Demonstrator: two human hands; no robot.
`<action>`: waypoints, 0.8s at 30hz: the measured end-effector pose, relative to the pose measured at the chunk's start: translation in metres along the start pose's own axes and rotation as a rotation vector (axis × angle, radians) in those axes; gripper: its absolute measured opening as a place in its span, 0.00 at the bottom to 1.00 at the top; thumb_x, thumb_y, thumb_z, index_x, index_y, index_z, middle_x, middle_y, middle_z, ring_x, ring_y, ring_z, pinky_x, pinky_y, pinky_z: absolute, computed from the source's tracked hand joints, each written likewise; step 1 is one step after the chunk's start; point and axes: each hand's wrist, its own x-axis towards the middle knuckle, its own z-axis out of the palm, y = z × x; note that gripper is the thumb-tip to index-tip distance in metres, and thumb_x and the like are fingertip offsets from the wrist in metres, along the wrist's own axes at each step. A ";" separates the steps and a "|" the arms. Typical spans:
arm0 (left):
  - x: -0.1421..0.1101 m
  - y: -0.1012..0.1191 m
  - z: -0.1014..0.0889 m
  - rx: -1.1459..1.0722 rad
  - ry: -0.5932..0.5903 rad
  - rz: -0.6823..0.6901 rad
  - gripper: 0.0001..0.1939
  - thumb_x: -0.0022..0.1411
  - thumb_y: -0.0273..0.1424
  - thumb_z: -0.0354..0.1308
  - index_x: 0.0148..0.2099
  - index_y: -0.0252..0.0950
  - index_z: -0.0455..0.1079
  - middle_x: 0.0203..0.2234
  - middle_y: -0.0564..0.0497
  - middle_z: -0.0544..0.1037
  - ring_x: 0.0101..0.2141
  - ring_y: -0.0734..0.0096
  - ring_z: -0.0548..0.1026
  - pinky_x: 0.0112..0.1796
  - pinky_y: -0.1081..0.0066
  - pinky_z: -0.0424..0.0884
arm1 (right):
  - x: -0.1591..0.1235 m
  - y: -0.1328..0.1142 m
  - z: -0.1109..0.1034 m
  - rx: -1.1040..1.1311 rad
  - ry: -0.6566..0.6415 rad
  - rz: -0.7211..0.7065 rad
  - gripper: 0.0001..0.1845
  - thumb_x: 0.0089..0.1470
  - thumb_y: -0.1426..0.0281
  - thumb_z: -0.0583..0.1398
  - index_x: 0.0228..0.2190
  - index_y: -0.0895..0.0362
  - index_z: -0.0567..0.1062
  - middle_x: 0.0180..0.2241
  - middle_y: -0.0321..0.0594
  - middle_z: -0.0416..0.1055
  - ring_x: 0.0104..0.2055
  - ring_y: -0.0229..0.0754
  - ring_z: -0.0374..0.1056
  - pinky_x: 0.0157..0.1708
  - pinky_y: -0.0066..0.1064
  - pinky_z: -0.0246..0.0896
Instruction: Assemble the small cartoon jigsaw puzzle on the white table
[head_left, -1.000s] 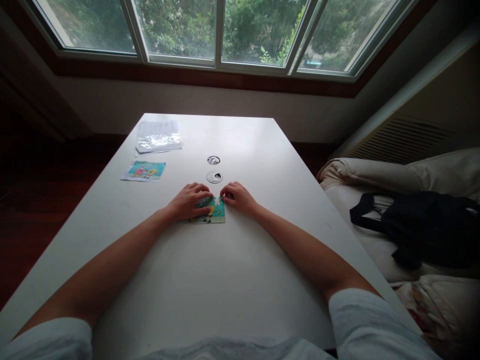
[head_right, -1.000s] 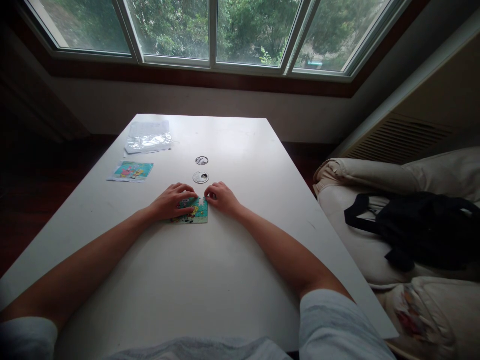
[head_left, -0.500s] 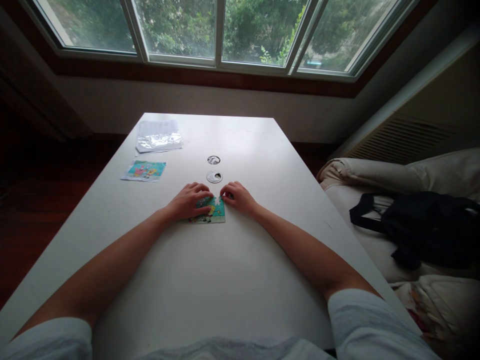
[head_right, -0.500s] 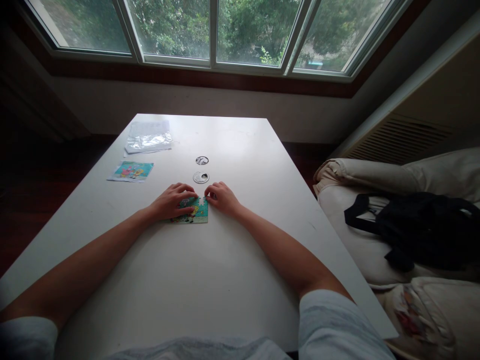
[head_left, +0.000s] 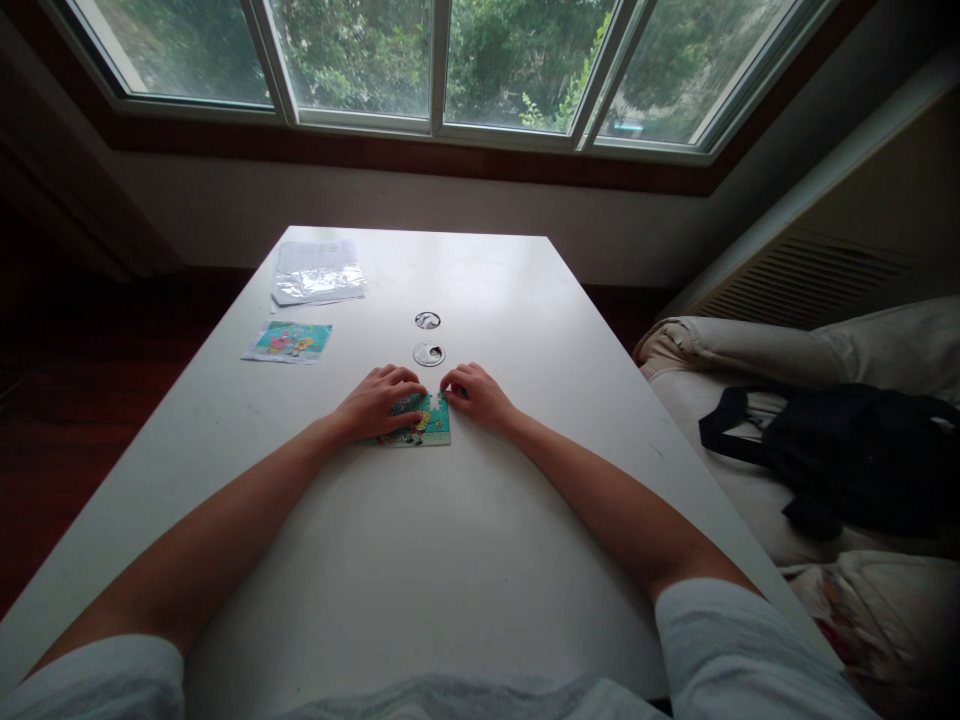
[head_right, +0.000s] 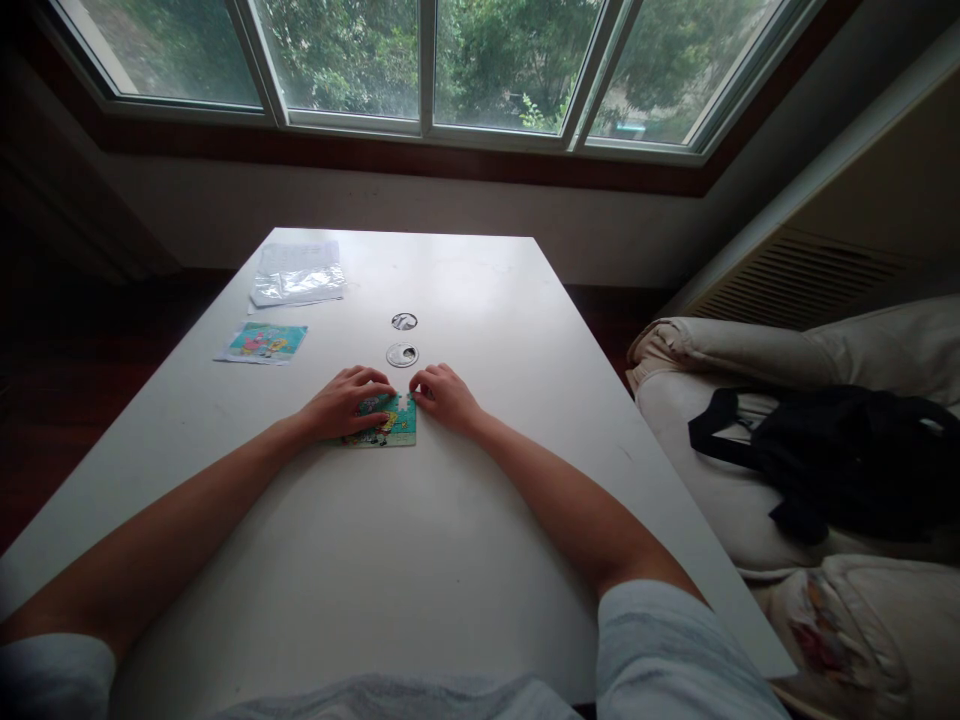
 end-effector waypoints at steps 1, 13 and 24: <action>0.000 0.000 0.000 0.000 0.000 0.000 0.20 0.67 0.45 0.59 0.58 0.45 0.72 0.53 0.46 0.73 0.52 0.55 0.70 0.56 0.54 0.63 | 0.000 0.000 0.000 -0.002 0.000 0.000 0.05 0.58 0.75 0.63 0.36 0.53 0.78 0.31 0.38 0.70 0.39 0.44 0.61 0.41 0.34 0.57; 0.001 0.000 0.000 -0.007 0.003 -0.004 0.18 0.68 0.42 0.57 0.57 0.45 0.72 0.53 0.46 0.74 0.52 0.55 0.70 0.56 0.54 0.64 | 0.000 0.001 0.000 -0.002 -0.010 0.001 0.04 0.58 0.74 0.63 0.36 0.53 0.77 0.31 0.37 0.70 0.40 0.44 0.61 0.41 0.34 0.56; 0.001 -0.001 0.001 -0.031 0.018 -0.020 0.17 0.68 0.40 0.56 0.57 0.46 0.73 0.52 0.47 0.74 0.52 0.55 0.70 0.56 0.54 0.64 | 0.000 -0.001 -0.002 -0.003 -0.021 0.010 0.04 0.59 0.73 0.63 0.36 0.53 0.78 0.31 0.37 0.69 0.39 0.44 0.61 0.41 0.34 0.56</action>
